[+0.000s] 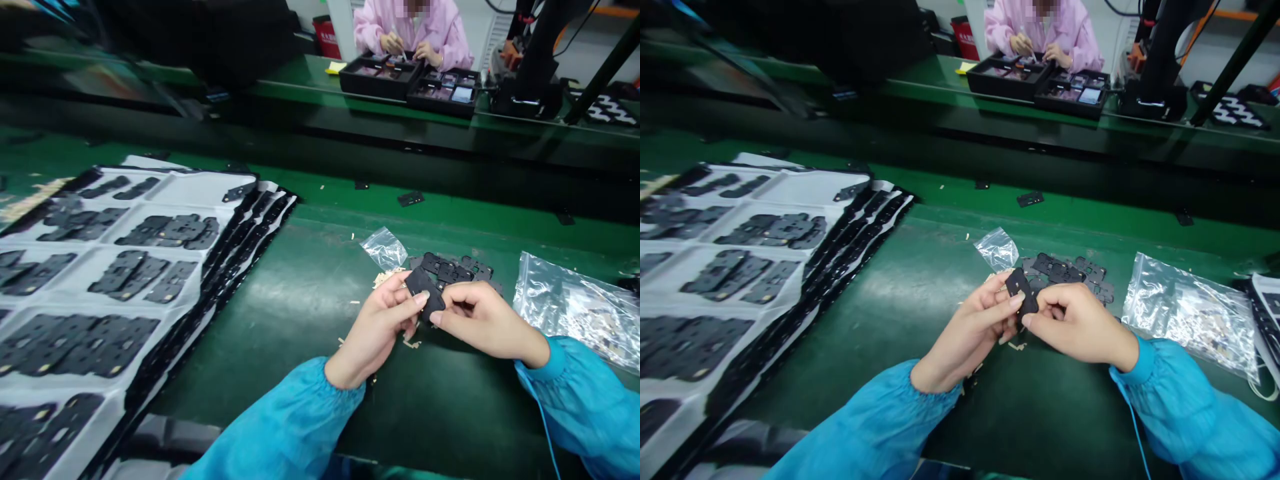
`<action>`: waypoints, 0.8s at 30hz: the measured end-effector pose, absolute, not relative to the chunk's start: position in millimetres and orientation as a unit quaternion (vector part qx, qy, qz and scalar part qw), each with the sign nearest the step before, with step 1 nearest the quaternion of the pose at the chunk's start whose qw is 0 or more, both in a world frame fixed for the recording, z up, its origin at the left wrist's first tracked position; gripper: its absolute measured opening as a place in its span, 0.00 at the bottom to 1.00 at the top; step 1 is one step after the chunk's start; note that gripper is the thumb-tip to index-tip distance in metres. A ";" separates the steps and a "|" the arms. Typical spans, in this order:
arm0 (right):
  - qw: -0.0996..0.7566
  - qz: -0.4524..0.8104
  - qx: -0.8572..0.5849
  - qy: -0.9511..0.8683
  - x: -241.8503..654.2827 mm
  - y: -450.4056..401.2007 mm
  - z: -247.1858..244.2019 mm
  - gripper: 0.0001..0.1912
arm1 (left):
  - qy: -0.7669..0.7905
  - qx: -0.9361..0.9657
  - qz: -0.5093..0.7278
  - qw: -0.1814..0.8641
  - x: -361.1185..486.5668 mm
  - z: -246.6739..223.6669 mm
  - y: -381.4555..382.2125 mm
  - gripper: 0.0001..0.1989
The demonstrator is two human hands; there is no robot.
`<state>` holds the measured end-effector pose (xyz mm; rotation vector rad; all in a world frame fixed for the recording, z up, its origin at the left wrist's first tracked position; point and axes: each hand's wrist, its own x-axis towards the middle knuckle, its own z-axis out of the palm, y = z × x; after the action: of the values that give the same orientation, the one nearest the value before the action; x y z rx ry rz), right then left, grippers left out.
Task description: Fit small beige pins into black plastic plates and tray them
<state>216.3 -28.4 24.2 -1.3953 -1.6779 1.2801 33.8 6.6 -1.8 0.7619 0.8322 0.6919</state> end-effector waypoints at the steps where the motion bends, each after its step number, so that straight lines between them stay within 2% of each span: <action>1: 0.298 0.490 -0.531 -0.623 219.9 -24.6 24.5 0.20 | 0.397 0.386 0.327 0.766 34.1 -1.9 7.7 0.28; 4: 0.345 0.456 -0.592 -0.568 238.1 -8.1 21.1 0.18 | 0.442 0.484 0.359 0.664 27.4 1.0 11.0 0.37; 6: 0.368 0.400 -0.655 -0.525 250.1 0.1 15.0 0.20 | 0.477 0.548 0.376 0.575 13.6 3.8 11.2 0.34; 9: 0.308 0.350 -0.688 -0.556 249.7 -4.7 2.9 0.18 | 0.509 0.641 0.351 0.455 -19.2 2.9 5.8 0.22; 13: 0.184 0.336 -0.591 -0.710 208.1 -36.9 -8.3 0.07 | 0.499 0.733 0.310 0.344 -61.6 -11.2 -16.0 0.09; 19: 0.086 0.281 -0.511 -0.808 147.6 -61.1 -21.7 0.07 | 0.431 0.819 0.286 0.249 -79.5 -37.2 -57.3 0.04; 24: 0.066 0.277 -0.513 -0.810 142.0 -58.4 -25.6 0.04 | 0.424 0.839 0.271 0.210 -78.9 -49.1 -67.9 0.04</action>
<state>142.0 -58.4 -25.6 -1.5457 -2.4431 0.8355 -78.9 -67.9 -49.1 2.3320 1.1781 0.7542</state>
